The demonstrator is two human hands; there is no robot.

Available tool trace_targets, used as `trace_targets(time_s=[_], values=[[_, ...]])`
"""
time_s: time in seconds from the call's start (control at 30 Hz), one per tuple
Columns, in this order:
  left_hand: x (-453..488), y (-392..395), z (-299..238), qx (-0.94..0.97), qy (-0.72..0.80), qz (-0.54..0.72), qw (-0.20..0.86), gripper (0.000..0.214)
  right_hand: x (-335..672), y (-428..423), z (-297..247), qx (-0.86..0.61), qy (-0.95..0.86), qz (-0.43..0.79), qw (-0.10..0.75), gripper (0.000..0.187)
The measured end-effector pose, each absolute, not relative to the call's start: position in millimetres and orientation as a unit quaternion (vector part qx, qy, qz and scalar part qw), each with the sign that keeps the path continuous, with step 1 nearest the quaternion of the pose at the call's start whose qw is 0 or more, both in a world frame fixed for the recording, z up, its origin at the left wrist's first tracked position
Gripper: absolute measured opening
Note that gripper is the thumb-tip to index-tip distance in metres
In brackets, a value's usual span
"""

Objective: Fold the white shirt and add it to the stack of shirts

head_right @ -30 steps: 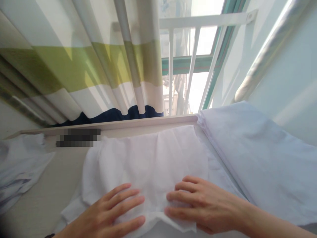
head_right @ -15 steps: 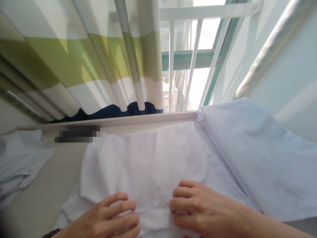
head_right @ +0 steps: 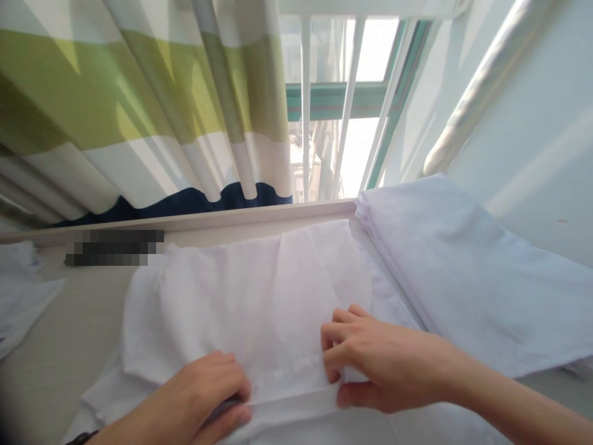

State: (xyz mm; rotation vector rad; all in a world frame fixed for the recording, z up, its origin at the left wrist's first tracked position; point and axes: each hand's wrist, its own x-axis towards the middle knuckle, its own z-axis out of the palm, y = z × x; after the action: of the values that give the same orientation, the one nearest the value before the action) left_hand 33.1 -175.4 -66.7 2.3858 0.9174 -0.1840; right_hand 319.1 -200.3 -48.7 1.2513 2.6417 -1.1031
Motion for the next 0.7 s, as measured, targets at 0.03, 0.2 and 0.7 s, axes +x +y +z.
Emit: trace_targets(time_s=[0.03, 0.2, 0.7], values=[[30.8, -174.3, -67.8, 0.882, 0.352, -0.071, 0.306, 0.015, 321.4, -198.3, -50.3, 0.384, 0.843, -0.377, -0.012, 0.006], [20.5, -168.2, -74.4, 0.838, 0.393, -0.048, 0.376, 0.025, 329.8, -192.6, -66.7, 0.388, 0.803, -0.439, -0.115, 0.016], [26.5, -160.9, -71.4, 0.807, 0.448, -0.083, 0.376, 0.022, 322.9, -201.0, -87.3, 0.435, 0.840, -0.296, -0.132, 0.014]])
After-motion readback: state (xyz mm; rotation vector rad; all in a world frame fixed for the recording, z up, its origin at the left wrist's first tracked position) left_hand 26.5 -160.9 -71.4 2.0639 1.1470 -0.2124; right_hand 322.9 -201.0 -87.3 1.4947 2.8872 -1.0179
